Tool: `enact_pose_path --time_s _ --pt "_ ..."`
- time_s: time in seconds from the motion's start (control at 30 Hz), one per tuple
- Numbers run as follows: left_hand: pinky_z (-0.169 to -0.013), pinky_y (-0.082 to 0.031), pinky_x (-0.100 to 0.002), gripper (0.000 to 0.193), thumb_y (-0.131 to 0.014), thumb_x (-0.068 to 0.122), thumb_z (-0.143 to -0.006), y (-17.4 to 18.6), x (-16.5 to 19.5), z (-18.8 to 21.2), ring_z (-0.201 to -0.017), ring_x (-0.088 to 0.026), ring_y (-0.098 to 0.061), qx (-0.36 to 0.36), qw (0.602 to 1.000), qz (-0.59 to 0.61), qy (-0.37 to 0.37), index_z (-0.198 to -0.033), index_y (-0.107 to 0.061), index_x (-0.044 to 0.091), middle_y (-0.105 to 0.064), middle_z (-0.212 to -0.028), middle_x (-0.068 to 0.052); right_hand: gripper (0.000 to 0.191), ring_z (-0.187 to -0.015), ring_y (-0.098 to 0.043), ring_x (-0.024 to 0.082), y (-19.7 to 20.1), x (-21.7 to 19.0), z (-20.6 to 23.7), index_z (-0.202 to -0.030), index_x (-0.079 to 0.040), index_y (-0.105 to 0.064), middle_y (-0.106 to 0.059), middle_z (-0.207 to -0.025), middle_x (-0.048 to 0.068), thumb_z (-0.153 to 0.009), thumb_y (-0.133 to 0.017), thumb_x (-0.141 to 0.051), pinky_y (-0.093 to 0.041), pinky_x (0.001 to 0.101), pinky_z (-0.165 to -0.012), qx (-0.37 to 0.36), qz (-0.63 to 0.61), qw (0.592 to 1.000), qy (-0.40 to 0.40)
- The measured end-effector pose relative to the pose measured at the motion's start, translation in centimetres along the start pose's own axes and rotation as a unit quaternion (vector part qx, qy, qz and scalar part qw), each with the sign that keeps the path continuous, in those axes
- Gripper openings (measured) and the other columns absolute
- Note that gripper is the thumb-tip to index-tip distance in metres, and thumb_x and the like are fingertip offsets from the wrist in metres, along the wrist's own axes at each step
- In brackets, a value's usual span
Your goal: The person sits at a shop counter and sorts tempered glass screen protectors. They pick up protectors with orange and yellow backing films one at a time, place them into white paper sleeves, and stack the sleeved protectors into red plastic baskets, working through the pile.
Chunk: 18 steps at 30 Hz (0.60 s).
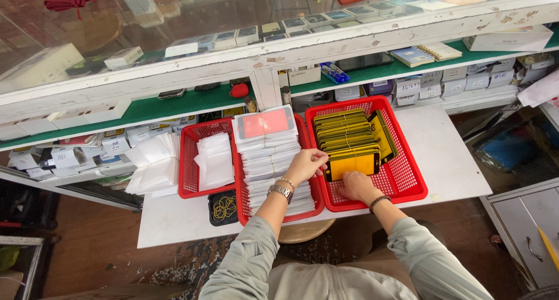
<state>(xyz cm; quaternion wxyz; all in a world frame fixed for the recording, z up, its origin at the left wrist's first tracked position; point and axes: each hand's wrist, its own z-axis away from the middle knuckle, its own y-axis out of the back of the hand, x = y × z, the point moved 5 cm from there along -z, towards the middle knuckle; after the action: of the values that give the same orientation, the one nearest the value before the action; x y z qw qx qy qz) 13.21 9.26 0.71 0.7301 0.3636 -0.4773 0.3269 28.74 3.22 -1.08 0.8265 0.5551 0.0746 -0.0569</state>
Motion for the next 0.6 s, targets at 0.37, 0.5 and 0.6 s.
enact_pose_path --time_s 0.37,0.5,0.6 --pt "-0.076 -0.066 -0.03 0.028 -0.071 0.016 -0.094 1.6 0.8 -0.1 -0.085 -0.023 -0.078 -0.013 0.97 0.241 -0.039 -0.111 -0.073 -0.007 -0.078 -0.097 -0.014 0.021 -0.075 -0.072 0.017 7.5 -1.9 -1.2 -0.099 0.001 -0.07 -0.076 -0.082 0.009 -0.09 -0.071 -0.018 -0.059 0.0314 -0.071 0.119 -0.366 0.913 0.138" --pt "-0.072 -0.064 -0.031 0.021 -0.075 0.008 -0.09 7.7 -0.4 1.9 -0.079 -0.025 -0.077 0.039 0.977 0.206 -0.031 -0.102 -0.073 -0.01 -0.077 -0.094 -0.018 0.028 -0.085 -0.071 0.013 4.5 -0.6 -2.5 -0.119 -0.003 -0.064 -0.074 -0.098 0.007 -0.095 -0.064 -0.018 -0.059 0.0278 -0.077 0.042 -0.572 0.816 0.065" --pt "-0.067 -0.066 -0.03 0.018 -0.077 0.007 -0.086 15.1 -2.4 6.6 -0.074 -0.022 -0.078 0.002 0.999 0.038 0.026 -0.095 -0.075 -0.008 -0.078 -0.088 -0.017 0.028 -0.086 -0.069 0.014 2.8 1.1 -3.5 -0.12 0.001 -0.066 -0.072 -0.1 0.008 -0.1 -0.062 -0.019 -0.058 0.0284 -0.079 0.06 -0.61 0.79 0.006"
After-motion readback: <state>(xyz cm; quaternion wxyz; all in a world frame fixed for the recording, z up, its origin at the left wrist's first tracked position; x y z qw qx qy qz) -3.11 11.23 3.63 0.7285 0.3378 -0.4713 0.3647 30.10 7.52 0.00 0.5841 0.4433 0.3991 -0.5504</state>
